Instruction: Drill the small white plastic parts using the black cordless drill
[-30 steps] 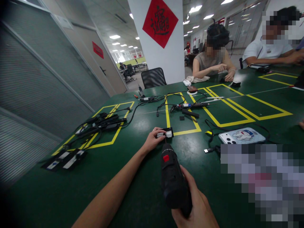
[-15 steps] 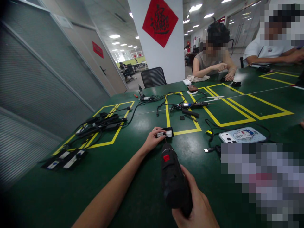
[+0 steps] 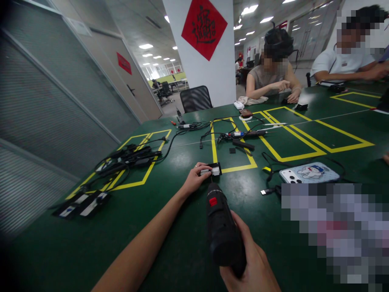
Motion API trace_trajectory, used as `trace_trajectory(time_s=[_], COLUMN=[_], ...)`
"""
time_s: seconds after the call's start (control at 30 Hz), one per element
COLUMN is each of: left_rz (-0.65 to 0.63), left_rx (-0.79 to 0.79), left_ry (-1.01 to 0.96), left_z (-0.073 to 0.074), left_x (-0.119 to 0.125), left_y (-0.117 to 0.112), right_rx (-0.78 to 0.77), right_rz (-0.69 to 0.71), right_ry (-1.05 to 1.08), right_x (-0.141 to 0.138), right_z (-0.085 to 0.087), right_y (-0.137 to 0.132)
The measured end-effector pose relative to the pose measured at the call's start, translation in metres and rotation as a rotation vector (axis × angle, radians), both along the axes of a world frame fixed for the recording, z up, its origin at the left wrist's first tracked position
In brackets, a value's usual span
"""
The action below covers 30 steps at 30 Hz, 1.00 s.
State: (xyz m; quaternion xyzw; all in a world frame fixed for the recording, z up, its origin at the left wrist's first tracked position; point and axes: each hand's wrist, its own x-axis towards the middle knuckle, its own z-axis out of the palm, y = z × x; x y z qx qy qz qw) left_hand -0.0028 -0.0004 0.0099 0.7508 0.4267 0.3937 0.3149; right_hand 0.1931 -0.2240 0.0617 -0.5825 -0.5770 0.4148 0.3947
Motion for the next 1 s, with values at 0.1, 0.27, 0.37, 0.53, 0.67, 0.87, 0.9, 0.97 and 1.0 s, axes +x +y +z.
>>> trace_trajectory(time_s=[0.1, 0.27, 0.37, 0.53, 0.67, 0.87, 0.9, 0.97, 1.0], left_rz=[0.006, 0.041, 0.041, 0.024, 0.025, 0.017, 0.016, 0.016, 0.016], left_rx=[-0.003, 0.006, 0.006, 0.012, 0.015, 0.021, 0.020, 0.016, 0.015], left_ry=[0.000, 0.005, 0.005, 0.000, -0.001, 0.003, 0.002, 0.001, 0.000], left_z=[0.0008, 0.0031, 0.0037, 0.0014, -0.0012, -0.0002, 0.0001, 0.0004, 0.0004], left_x=[0.0009, 0.0033, 0.0033, 0.0015, 0.0011, 0.0015, 0.0016, 0.0017, 0.0017], left_y=[-0.0009, -0.0029, -0.0030, -0.0008, 0.0005, -0.0007, -0.0008, -0.0006, -0.0003], right_rx=[0.019, -0.004, -0.023, 0.014, 0.036, 0.014, 0.014, 0.006, -0.004], right_rz=[0.011, 0.042, 0.048, -0.002, -0.015, -0.017, -0.014, 0.000, 0.012], right_ry=[-0.014, 0.004, 0.017, 0.034, 0.023, 0.018, 0.020, 0.016, 0.009], right_x=[0.0005, 0.0015, 0.0015, 0.0005, 0.0001, -0.0006, -0.0005, -0.0002, 0.0001], right_z=[0.0009, -0.0011, -0.0022, -0.0001, 0.0010, 0.0027, 0.0031, 0.0035, 0.0035], right_y=[0.0002, 0.0000, -0.0001, -0.0002, -0.0004, -0.0004, -0.0003, -0.0003, -0.0002])
